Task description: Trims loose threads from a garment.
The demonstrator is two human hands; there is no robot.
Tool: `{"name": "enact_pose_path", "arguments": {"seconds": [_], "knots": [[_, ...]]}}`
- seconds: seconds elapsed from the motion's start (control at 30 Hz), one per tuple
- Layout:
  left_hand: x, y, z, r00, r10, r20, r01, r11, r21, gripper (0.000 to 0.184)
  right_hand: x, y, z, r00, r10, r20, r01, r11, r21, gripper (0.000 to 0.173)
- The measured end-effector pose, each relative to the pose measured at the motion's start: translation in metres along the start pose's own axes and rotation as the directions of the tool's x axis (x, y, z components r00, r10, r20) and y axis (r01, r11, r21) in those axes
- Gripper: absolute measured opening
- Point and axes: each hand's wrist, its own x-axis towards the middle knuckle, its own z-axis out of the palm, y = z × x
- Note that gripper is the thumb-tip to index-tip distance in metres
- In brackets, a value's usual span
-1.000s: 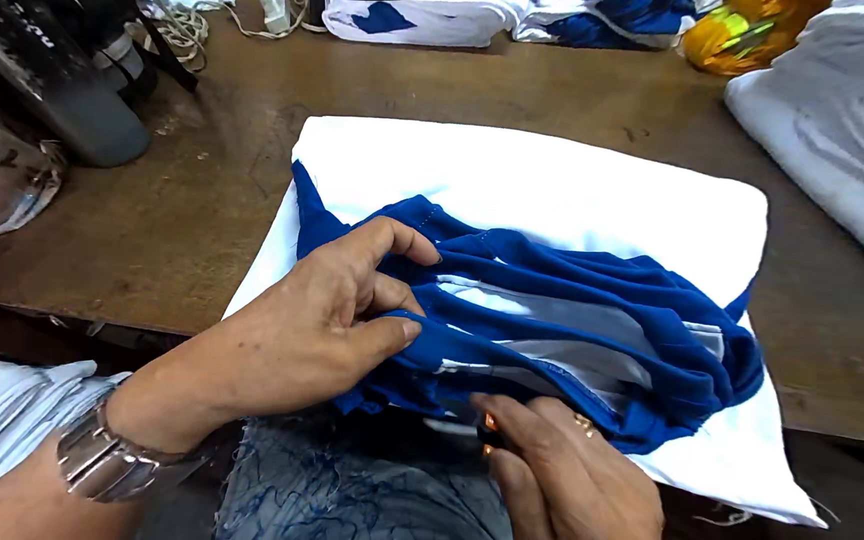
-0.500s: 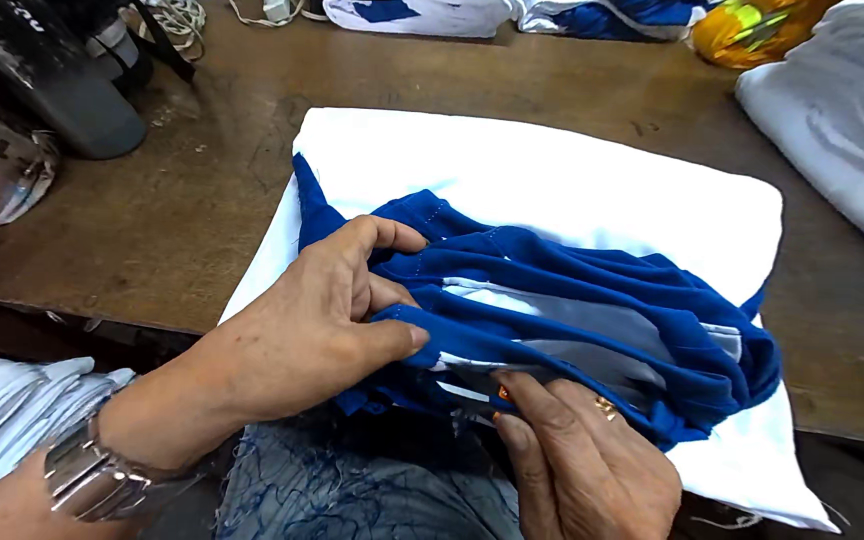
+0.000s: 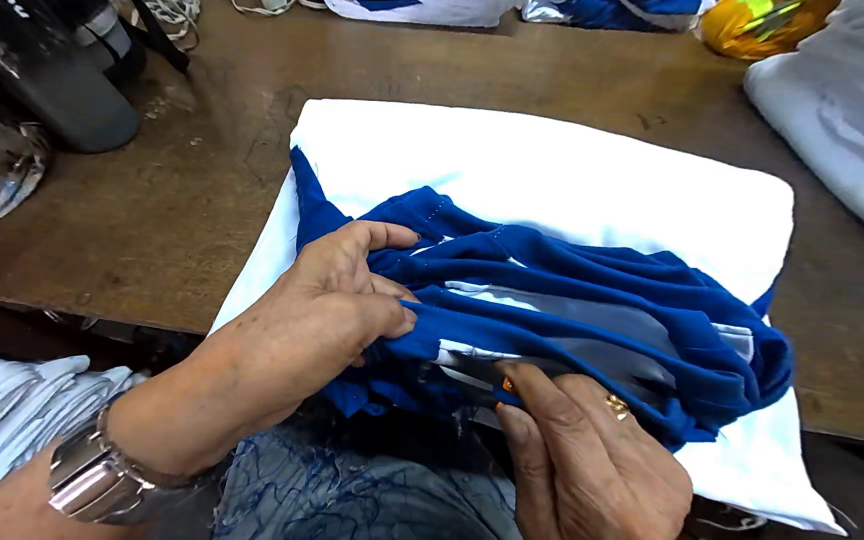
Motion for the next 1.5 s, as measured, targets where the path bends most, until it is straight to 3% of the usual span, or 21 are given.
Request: {"name": "enact_pose_path", "arguments": {"seconds": [1.3, 1.5], "knots": [[0.001, -0.003, 0.002, 0.996, -0.049, -0.072, 0.044, 0.996, -0.075, 0.052, 0.012, -0.006, 0.006, 0.998, 0.001, -0.063, -0.004, 0.999, -0.038, 0.034], [-0.002, -0.010, 0.001, 0.995, 0.099, 0.008, -0.098, 0.991, -0.086, 0.052, 0.004, 0.003, -0.001, 0.999, -0.016, 0.052, 0.005, 0.979, 0.202, 0.036]]}}
